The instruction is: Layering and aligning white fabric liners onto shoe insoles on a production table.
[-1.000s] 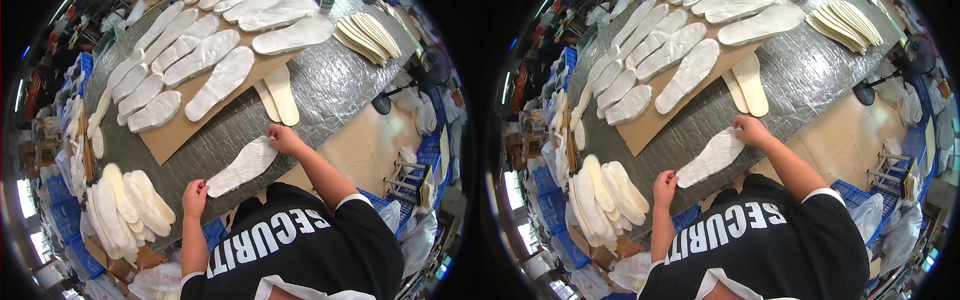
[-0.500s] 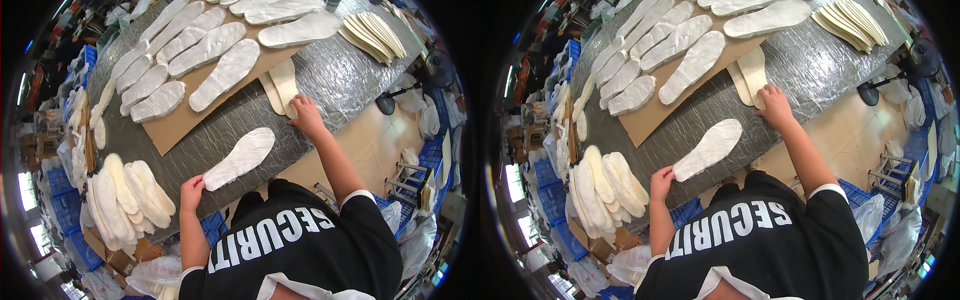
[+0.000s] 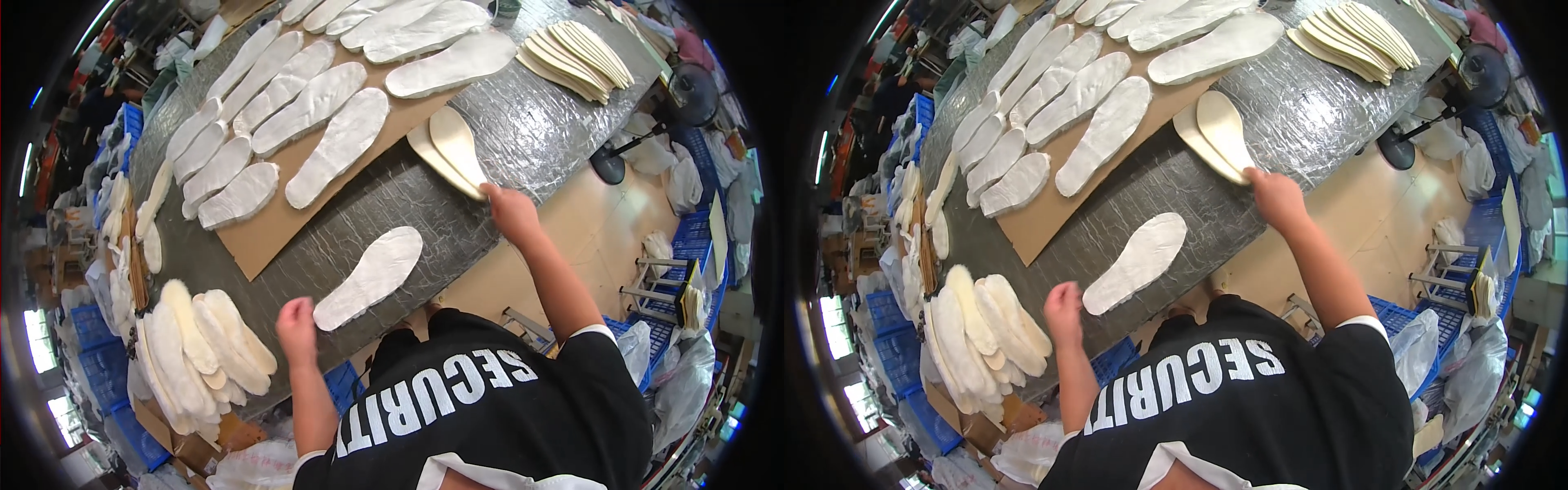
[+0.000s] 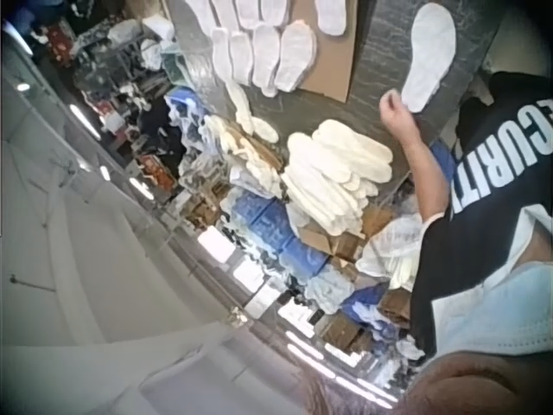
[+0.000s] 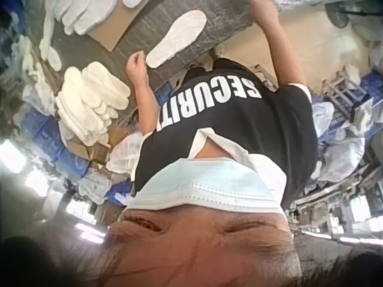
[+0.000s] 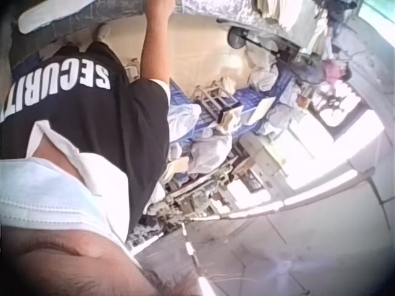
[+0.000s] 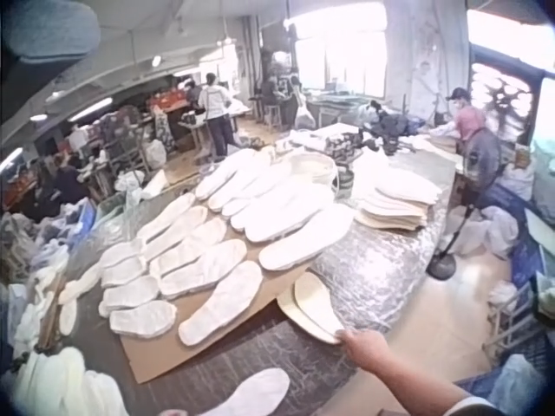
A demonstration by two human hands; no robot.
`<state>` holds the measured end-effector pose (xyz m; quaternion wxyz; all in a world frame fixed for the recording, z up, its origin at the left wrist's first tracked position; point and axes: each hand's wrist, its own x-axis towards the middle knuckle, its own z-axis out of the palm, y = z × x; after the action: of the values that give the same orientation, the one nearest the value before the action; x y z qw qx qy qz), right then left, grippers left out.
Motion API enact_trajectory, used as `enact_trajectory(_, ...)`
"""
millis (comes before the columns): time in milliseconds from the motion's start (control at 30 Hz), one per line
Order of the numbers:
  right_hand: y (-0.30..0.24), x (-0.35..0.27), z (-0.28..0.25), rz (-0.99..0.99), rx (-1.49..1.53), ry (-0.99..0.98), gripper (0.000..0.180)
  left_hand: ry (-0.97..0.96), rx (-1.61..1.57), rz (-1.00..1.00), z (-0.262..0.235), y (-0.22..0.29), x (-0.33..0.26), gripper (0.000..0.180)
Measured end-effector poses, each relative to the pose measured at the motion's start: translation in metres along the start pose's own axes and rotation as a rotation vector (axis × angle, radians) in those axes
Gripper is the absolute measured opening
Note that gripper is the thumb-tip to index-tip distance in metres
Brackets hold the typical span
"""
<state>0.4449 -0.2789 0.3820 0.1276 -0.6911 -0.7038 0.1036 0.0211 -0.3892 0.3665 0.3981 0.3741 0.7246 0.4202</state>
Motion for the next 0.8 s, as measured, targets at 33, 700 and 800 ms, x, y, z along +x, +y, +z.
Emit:
enact_trajectory(33, 0.0, -0.014, -0.001, -0.142, -0.064, 0.041, 0.023, -0.158, -0.079, -0.026, 0.034, 0.034, -0.009, 0.016)
enact_trajectory(700, 0.01, -0.077, -0.102, 0.201, 0.516, 0.521, 0.023, -0.496, 0.199, 0.403, 0.255, 0.089, 0.025, 0.006)
enact_trajectory(800, -0.03, -0.091, -0.083, -0.223, 0.402, 0.593, 0.028, -0.807, -0.442, -0.205, 0.248, 0.107, 0.02, 0.043)
